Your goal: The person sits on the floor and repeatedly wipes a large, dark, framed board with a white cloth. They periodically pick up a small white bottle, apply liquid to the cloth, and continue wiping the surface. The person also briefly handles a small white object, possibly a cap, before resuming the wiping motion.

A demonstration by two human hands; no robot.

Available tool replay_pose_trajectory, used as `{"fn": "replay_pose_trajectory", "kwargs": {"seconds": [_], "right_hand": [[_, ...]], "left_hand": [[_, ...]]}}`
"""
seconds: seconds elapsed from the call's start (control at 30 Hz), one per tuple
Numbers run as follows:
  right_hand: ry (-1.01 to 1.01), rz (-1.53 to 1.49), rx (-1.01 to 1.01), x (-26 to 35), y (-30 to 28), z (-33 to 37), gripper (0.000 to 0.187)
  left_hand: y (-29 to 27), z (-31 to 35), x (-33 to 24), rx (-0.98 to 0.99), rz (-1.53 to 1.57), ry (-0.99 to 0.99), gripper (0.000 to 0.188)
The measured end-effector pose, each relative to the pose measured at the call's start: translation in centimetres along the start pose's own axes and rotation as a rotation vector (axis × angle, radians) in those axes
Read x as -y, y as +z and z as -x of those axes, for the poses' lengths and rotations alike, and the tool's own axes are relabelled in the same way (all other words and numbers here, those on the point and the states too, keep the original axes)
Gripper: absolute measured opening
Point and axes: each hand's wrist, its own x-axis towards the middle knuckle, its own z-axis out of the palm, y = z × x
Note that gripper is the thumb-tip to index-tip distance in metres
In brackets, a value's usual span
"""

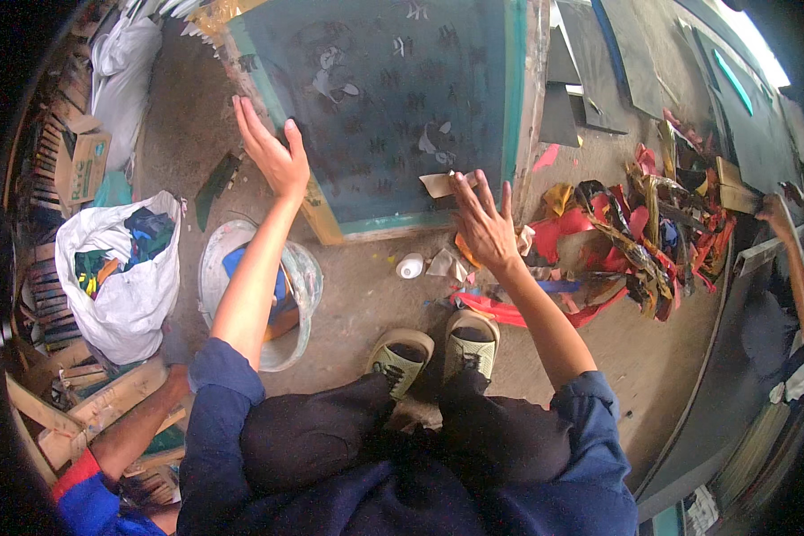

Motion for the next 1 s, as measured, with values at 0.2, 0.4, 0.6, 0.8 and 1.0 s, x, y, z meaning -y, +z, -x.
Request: {"fn": "replay_pose_trajectory", "kwargs": {"seconds": [0.2,0.4,0.6,0.8,1.0], "right_hand": [[-0.024,-0.078,0.085,1.2,0.7,-0.2,0.073],[0.009,-0.085,0.019,1.7,1.6,-0.5,0.072],[-0.323,0.077,0.116,-3.7,-0.4,-2.0,0.071],[0.108,-0.084,-0.479,-3.7,-6.7,-15.3,0.074],[-0.781,-0.144,0.126,-1.3,-5.6,-16.0,0.068]], "left_hand": [[-0.1,-0.1,0.0,0.000,0.037,0.001,0.062],[0.1,-0.1,-0.1,0.006,0.063,0.004,0.063],[-0.1,-0.1,-0.1,0.010,0.077,-0.017,0.064],[-0.2,-0.1,0.3,-0.014,0.050,-0.033,0.065],[0.3,0.1,0.0,-0.018,0.095,-0.035,0.065]]}}
